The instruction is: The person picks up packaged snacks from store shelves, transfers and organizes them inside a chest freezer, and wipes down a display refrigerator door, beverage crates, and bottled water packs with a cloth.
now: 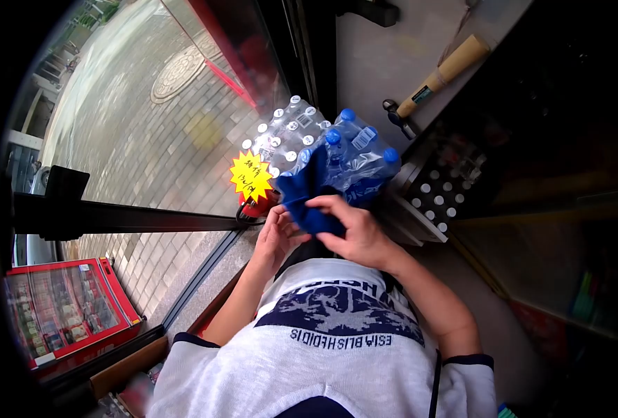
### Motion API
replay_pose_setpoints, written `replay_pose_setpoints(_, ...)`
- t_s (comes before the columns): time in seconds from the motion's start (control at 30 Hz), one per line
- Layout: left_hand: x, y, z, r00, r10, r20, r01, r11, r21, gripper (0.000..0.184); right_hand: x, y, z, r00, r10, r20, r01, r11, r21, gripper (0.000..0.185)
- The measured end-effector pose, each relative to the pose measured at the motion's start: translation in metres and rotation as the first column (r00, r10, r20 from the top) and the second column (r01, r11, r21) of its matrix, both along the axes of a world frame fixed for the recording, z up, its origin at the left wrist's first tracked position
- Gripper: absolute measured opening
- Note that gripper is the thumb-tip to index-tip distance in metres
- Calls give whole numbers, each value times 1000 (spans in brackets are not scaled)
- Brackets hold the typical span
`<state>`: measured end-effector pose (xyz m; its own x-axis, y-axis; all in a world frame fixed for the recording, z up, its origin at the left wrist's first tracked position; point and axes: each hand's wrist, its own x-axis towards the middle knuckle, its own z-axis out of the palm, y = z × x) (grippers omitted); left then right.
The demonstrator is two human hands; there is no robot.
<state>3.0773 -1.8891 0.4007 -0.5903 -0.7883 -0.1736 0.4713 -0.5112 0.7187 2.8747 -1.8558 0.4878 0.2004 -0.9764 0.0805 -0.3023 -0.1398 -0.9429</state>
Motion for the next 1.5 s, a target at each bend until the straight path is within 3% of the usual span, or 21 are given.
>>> replay_pose_setpoints(0.03, -2, 8, 17, 999, 47, -20, -45, 993, 106, 40, 11, -6, 1, 990, 134, 51, -136, 990, 38, 48)
replay_pose_setpoints(0.13, 8, -9, 22, 916, 400, 40, -401, 916, 9, 32, 27, -23, -6, 970, 237, -50, -239, 971, -25, 51)
replay_pose_setpoints(0.17, 16, -20, 10, 852, 520, 59, -510, 851, -125, 33, 26, -35, -22, 959, 95, -267, -197, 899, -390, 54)
replay_pose_setpoints(0.23, 16, -32, 19, 678, 705, 206, -597, 692, -405, 30, 22, -45, -33, 887, -142, -440, -61, 907, -416, 58)
replay_pose_setpoints(0.33, -8, -41, -40, 536, 791, 296, -459, 567, -684, 29, 14, -51, -76, 787, -177, -590, -55, 934, -353, 67)
replay_pose_setpoints(0.37, -19, -40, -58, 548, 767, 334, -357, 575, -737, 33, 10, -52, -91, 756, -185, -627, -49, 940, -337, 69)
replay_pose_setpoints(0.43, -29, -26, -72, 469, 807, 360, 4, 406, -914, 49, 6, -52, -100, 755, -177, -631, -63, 939, -338, 73)
replay_pose_setpoints(0.53, -26, -12, -109, 532, 651, 542, 164, 548, -820, 49, 7, -50, -99, 756, -198, -624, -52, 932, -359, 77)
replay_pose_setpoints(0.57, -23, -11, -133, 511, 589, 626, 343, 528, -777, 50, 7, -49, -101, 779, -181, -600, -38, 942, -332, 78)
replay_pose_setpoints(0.67, -14, -5, -163, 516, 413, 750, 542, 520, -660, 45, 7, -47, -104, 810, -171, -560, 1, 957, -290, 78)
replay_pose_setpoints(0.77, -8, -9, -155, 618, 389, 683, 307, 680, -665, 42, 10, -41, -99, 785, -208, -584, 28, 953, -303, 74)
replay_pose_setpoints(0.83, 1, -11, -135, 582, 501, 641, 69, 755, -652, 36, 8, -44, -97, 792, -234, -564, 57, 948, -315, 71)
replay_pose_setpoints(0.9, 15, -13, -125, 467, 642, 608, -182, 742, -645, 32, 6, -43, -105, 776, -299, -556, 73, 917, -391, 62)
replay_pose_setpoints(0.97, 17, -22, -82, 365, 783, 504, -255, 605, -755, 28, 5, -43, -108, 761, -299, -576, 45, 910, -412, 58)
replay_pose_setpoints(1.03, 16, -46, -65, 545, 777, 316, -462, 592, -661, 25, 4, -43, -110, 764, -329, -555, 21, 872, -489, 51)
replay_pose_setpoints(1.1, -6, -63, -10, 634, 742, 218, -496, 606, -623, 29, 3, -44, -112, 761, -328, -560, -3, 861, -508, 49)
replay_pose_setpoints(1.17, -24, -95, -21, 731, 671, 123, -445, 607, -659, 36, 3, -44, -111, 759, -357, -544, 6, 839, -544, 46)
replay_pose_setpoints(1.23, -33, -112, -36, 834, 348, 428, -102, 860, -501, 37, 4, -45, -111, 764, -374, -525, 15, 825, -565, 44)
replay_pose_setpoints(1.27, -42, -123, -49, 872, 274, 406, 15, 813, -582, 33, 3, -46, -111, 770, -376, -516, 21, 822, -569, 43)
replay_pose_setpoints(1.37, -36, -140, -68, 871, 143, 470, 63, 917, -394, 30, 0, -50, -114, 774, -380, -507, 35, 824, -566, 41)
replay_pose_setpoints(1.5, -20, -145, -99, 771, 79, 632, 224, 895, -385, 29, -3, -51, -116, 774, -377, -509, 48, 836, -547, 39)
